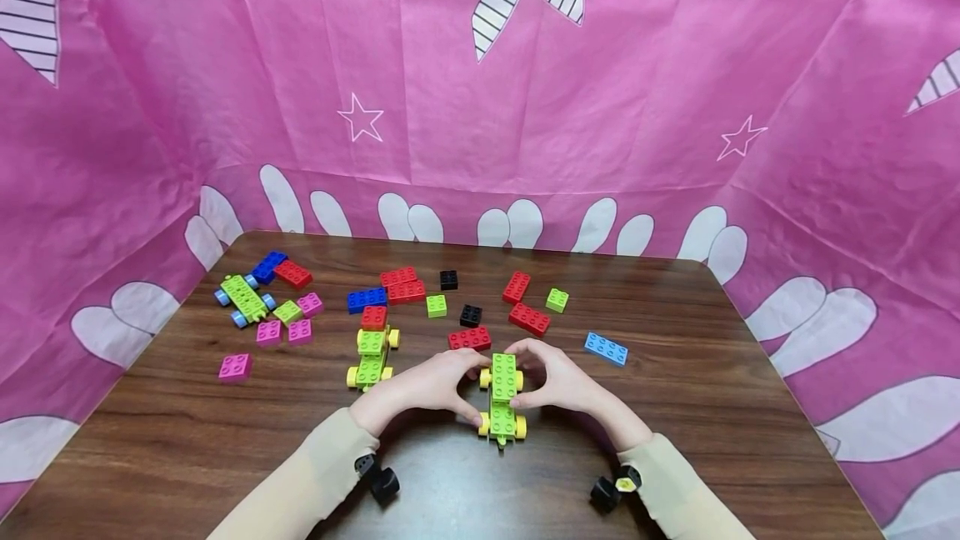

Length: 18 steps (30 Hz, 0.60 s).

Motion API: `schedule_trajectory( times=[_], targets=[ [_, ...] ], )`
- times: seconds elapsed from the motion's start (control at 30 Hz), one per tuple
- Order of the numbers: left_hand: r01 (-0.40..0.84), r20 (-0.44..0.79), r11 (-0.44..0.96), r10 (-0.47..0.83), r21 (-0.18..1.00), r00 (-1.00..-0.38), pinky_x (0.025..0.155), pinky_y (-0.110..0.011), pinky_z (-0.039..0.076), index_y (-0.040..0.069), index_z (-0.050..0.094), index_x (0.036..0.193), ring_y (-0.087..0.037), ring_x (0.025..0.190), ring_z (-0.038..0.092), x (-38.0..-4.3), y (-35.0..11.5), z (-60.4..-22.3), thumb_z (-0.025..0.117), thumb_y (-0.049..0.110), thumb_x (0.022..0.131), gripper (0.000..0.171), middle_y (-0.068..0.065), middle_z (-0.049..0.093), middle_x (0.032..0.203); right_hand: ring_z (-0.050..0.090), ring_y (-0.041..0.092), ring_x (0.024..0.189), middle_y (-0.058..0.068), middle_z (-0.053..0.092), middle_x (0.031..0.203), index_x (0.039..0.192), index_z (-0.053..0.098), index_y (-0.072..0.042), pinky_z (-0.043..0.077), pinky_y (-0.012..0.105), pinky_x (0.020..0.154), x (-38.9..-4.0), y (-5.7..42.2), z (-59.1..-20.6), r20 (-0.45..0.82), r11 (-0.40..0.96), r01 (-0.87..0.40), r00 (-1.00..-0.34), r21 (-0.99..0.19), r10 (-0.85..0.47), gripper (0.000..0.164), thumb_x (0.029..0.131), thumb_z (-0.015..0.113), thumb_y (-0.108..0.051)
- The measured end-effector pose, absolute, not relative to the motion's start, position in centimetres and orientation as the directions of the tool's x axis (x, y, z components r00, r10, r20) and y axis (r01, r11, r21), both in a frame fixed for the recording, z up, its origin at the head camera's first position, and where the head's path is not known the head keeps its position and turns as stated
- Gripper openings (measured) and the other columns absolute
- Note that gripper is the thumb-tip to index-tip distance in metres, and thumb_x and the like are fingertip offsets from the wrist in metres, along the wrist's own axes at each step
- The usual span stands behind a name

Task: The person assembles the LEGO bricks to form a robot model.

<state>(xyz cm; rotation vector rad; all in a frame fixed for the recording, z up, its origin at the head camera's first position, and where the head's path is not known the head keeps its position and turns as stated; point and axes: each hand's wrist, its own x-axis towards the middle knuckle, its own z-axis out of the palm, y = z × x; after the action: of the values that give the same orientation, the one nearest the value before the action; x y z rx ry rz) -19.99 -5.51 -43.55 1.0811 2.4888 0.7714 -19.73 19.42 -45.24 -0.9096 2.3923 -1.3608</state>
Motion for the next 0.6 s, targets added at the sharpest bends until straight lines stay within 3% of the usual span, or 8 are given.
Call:
schedule_trajectory(
  times=[0.3, 0.6],
  targets=[
    [0.589, -0.08, 0.568, 0.756, 0.575, -0.65, 0.098, -0.034, 0.046, -0.001, 0.049, 0.136, -0.019, 0.109, 0.058, -19.8, -5.8, -42.8, 0.082, 0.037, 0.075, 0.079, -0.01, 0.06, 0.125, 0.061, 0.014, 0.106, 0.001, 0.061, 0.116, 0.125, 0.052, -0.012, 0.05, 0.029, 0.093, -19.8, 19.5, -45.4, 0.097, 0.372, -0.402, -0.777, -0.837, -0.622, 0.06, 0.075, 0.083, -0.026],
    [0.568, -0.111, 0.576, 0.753, 0.588, -0.649, 0.103, -0.04, 0.043, 0.004, 0.056, 0.133, -0.021, 0.122, 0.054, -19.5, -6.3, -41.7, 0.075, 0.031, 0.084, 0.059, -0.007, 0.059, 0.132, 0.06, 0.014, 0.106, 0.0, 0.061, 0.116, 0.125, 0.052, -0.012, 0.05, 0.03, 0.094, -19.7, 19.5, -45.4, 0.102, 0.373, -0.414, -0.771, -0.83, -0.628, 0.059, 0.076, 0.082, -0.026]
  ],
)
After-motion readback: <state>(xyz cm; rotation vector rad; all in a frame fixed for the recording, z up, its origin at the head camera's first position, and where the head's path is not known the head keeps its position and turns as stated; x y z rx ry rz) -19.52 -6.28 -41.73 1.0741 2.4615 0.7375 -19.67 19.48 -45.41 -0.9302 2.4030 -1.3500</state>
